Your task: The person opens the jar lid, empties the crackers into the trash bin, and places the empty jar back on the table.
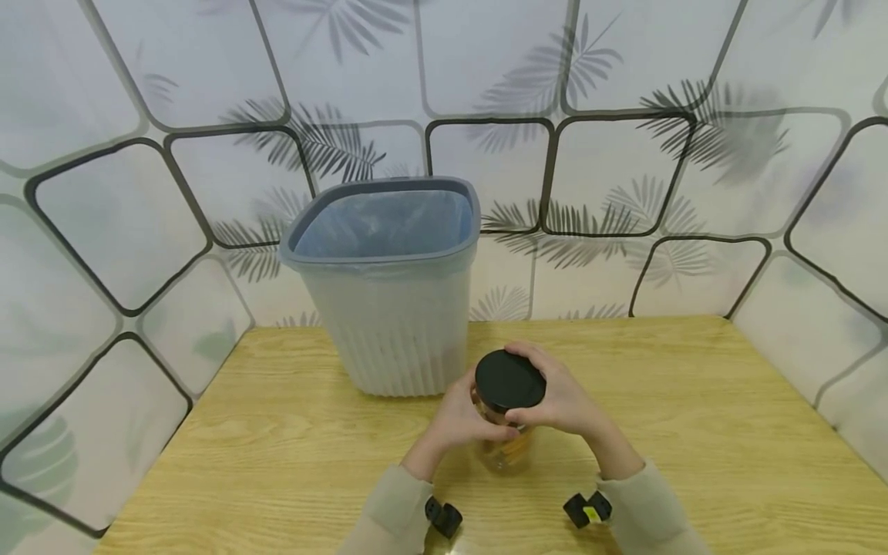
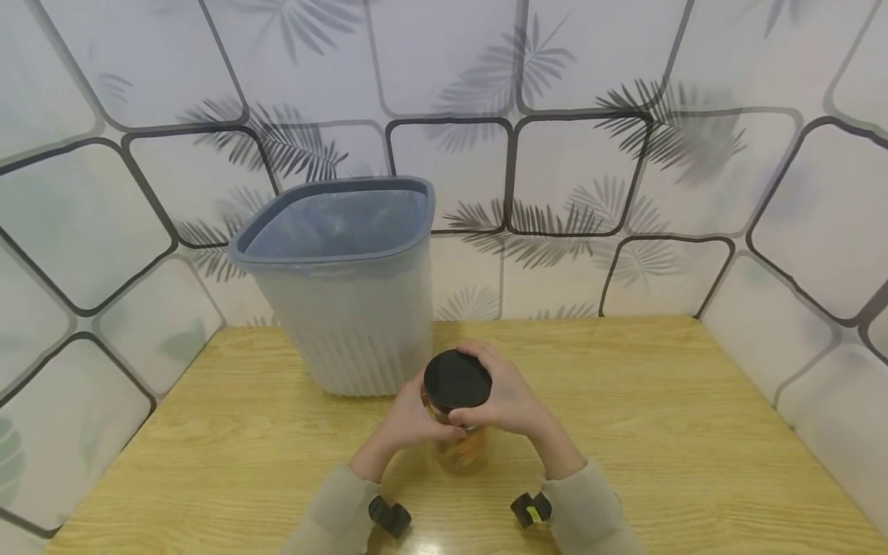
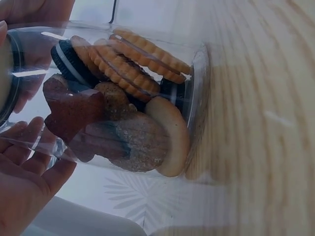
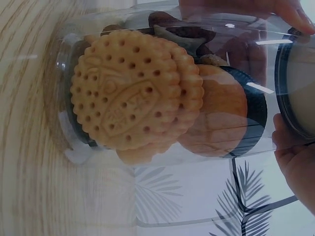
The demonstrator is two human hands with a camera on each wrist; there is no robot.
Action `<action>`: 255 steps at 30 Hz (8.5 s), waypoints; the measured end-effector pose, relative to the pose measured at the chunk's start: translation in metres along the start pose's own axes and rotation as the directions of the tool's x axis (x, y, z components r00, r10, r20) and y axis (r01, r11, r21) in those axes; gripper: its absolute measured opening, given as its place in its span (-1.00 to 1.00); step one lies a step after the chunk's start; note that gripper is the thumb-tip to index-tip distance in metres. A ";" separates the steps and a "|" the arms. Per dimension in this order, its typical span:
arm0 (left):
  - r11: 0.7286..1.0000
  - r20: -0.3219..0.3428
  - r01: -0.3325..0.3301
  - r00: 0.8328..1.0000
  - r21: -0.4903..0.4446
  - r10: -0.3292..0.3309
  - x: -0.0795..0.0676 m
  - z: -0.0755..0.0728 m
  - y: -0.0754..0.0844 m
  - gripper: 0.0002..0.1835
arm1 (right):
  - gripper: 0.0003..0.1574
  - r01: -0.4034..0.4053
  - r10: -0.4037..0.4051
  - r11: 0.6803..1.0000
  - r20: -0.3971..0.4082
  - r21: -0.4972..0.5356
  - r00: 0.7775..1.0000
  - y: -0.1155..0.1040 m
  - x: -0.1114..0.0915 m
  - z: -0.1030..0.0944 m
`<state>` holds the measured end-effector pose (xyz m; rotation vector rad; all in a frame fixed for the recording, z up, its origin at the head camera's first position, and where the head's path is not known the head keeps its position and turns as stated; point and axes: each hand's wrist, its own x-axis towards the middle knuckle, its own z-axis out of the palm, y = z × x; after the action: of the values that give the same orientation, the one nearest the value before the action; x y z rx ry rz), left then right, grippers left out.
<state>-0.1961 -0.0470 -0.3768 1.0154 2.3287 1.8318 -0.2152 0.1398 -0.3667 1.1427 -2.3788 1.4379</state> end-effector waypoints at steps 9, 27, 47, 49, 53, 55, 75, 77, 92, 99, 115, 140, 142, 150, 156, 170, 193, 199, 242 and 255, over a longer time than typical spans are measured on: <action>0.997 0.071 -0.059 0.996 -0.050 0.062 0.004 -0.003 -0.005 -0.09 | -0.02 0.023 -0.023 0.999 0.014 0.022 1.000 -0.003 0.003 -0.001; 0.966 0.274 -0.187 0.933 -0.181 0.232 0.003 -0.013 -0.013 -0.02 | 0.05 0.045 -0.091 0.972 0.196 0.230 0.976 0.004 -0.001 -0.006; 0.976 0.188 -0.141 0.967 -0.165 0.171 0.001 -0.010 -0.009 -0.05 | 0.08 -0.103 0.106 0.994 0.117 -0.035 0.987 -0.014 -0.005 -0.011; 0.976 0.187 -0.141 0.967 -0.164 0.171 0.001 -0.010 -0.011 -0.05 | 0.06 -0.095 0.098 0.995 0.119 -0.034 0.988 -0.013 -0.005 -0.011; 0.977 0.189 -0.147 0.966 -0.157 0.176 0.002 -0.010 -0.018 -0.01 | 0.04 -0.072 0.073 0.997 0.121 -0.012 0.990 -0.011 -0.004 -0.012; 0.976 0.192 -0.161 0.963 -0.150 0.188 0.003 -0.010 -0.021 0.00 | 0.03 -0.060 0.059 0.998 0.124 0.008 0.991 -0.010 -0.004 -0.012; 0.971 0.217 -0.155 0.957 -0.183 0.194 0.000 -0.011 -0.012 0.06 | -0.02 0.036 -0.082 0.979 0.225 0.203 0.971 0.005 -0.006 -0.019; 0.972 0.217 -0.153 0.957 -0.181 0.191 0.000 -0.011 -0.012 0.07 | 0.00 0.025 -0.070 0.980 0.228 0.198 0.971 0.004 -0.005 -0.019; 0.968 0.219 -0.154 0.956 -0.196 0.196 0.002 -0.011 -0.009 -0.02 | 0.14 -0.031 0.035 0.999 0.138 -0.030 0.990 -0.009 -0.004 -0.012; 0.967 0.222 -0.152 0.955 -0.206 0.198 0.001 -0.011 -0.009 -0.02 | 0.13 -0.040 0.049 0.997 0.128 -0.073 0.991 -0.010 -0.005 -0.010; 0.969 0.212 -0.160 0.957 -0.188 0.199 0.002 -0.011 -0.010 0.00 | 0.03 -0.009 0.004 0.999 0.137 0.034 0.991 -0.005 -0.004 -0.014; 0.965 0.218 -0.153 0.955 -0.211 0.200 0.002 -0.010 -0.011 0.02 | -0.09 0.068 -0.087 0.992 0.189 0.106 0.978 -0.001 -0.004 -0.021; 0.967 0.219 -0.149 0.956 -0.207 0.194 0.002 -0.011 -0.009 0.03 | -0.11 0.072 -0.096 0.990 0.197 0.125 0.976 -0.001 -0.004 -0.021; 0.961 0.222 -0.159 0.952 -0.228 0.211 0.003 -0.011 -0.011 -0.01 | -0.14 0.058 -0.064 0.997 0.143 0.044 0.988 -0.004 -0.006 -0.023; 0.964 0.224 -0.160 0.952 -0.212 0.208 0.003 -0.011 -0.011 -0.03 | -0.04 0.002 0.005 0.993 0.064 -0.114 0.998 -0.012 -0.005 -0.019; 0.964 0.227 -0.139 0.955 -0.227 0.191 0.003 -0.012 -0.012 -0.03 | 0.11 0.012 0.002 0.962 0.051 -0.272 0.999 -0.023 -0.003 -0.012; 0.953 0.235 -0.135 0.951 -0.271 0.201 0.003 -0.012 -0.011 -0.06 | 0.06 0.032 -0.018 0.972 0.059 -0.234 0.998 -0.018 -0.003 -0.011; 0.963 0.229 -0.153 0.952 -0.220 0.203 0.002 -0.012 -0.010 -0.03 | 0.03 0.054 -0.041 0.978 0.067 -0.200 0.997 -0.016 -0.003 -0.012; 0.960 0.242 -0.142 0.949 -0.242 0.202 0.003 -0.013 -0.010 -0.03 | 0.19 -0.008 0.034 0.978 0.123 -0.209 0.992 -0.017 -0.005 -0.014; 0.945 0.248 -0.112 0.950 -0.306 0.192 0.002 -0.012 -0.009 -0.04 | 0.17 -0.025 0.052 0.967 0.097 -0.255 0.994 -0.019 -0.004 -0.009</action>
<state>-0.2065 -0.0576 -0.3800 1.3369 1.8081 1.8667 -0.2019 0.1444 -0.3499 1.1351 -2.5756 1.0671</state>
